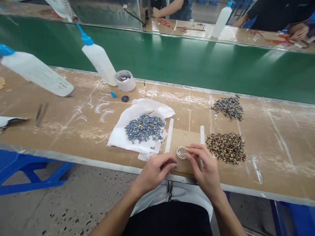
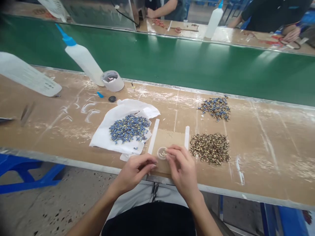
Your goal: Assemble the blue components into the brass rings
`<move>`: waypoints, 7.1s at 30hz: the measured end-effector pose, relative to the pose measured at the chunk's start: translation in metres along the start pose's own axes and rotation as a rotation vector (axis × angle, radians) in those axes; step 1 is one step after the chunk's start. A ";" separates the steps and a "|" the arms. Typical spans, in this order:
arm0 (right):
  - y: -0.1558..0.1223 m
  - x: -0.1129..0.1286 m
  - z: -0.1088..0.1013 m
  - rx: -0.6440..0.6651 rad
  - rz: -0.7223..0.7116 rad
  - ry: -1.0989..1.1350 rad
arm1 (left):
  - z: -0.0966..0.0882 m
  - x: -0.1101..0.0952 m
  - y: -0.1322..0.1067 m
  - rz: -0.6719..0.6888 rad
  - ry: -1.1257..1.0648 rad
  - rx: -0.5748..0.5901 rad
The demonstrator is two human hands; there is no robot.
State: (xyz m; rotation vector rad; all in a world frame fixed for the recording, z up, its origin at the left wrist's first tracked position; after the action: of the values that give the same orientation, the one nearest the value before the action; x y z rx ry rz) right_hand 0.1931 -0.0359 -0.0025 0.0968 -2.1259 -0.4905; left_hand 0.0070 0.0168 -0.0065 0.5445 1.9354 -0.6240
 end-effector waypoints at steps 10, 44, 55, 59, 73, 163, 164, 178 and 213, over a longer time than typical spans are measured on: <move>-0.047 -0.044 -0.098 -0.321 0.298 -0.371 | -0.002 0.010 0.003 -0.039 -0.001 0.023; -0.040 -0.043 -0.057 -0.132 0.186 -0.612 | 0.001 -0.001 0.000 -0.011 0.037 -0.017; -0.040 -0.044 -0.068 -0.239 0.254 -0.488 | 0.003 -0.019 -0.011 0.072 0.054 -0.045; -0.041 -0.031 -0.075 -0.330 0.340 -0.184 | 0.006 -0.030 -0.012 0.129 0.023 -0.047; -0.036 0.023 -0.011 -0.062 0.378 0.411 | 0.016 -0.025 -0.012 0.085 -0.022 -0.145; -0.044 0.016 -0.008 0.362 0.206 0.356 | 0.021 -0.020 -0.025 0.371 0.384 -0.038; -0.043 0.017 -0.008 0.356 0.203 0.349 | 0.021 -0.021 -0.025 0.361 0.372 -0.032; -0.032 0.022 -0.028 0.327 0.107 0.346 | 0.031 -0.023 -0.023 -0.338 -0.622 0.516; -0.034 0.032 -0.034 0.372 0.170 0.271 | 0.016 -0.060 -0.018 0.331 0.732 0.201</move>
State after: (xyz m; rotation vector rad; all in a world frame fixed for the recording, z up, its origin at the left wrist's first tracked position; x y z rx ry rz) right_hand 0.1983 -0.0856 0.0269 0.1810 -1.9140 0.0232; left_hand 0.0318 -0.0132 0.0448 1.3331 2.3786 -0.4334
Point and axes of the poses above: each hand's wrist, its own y-axis towards the middle knuckle, its own z-axis out of the palm, x = y × z, the point moved 2 cm from there along y, towards the middle knuckle, and after that the axes turned 6 degrees about -z, right-handed, at the moved point
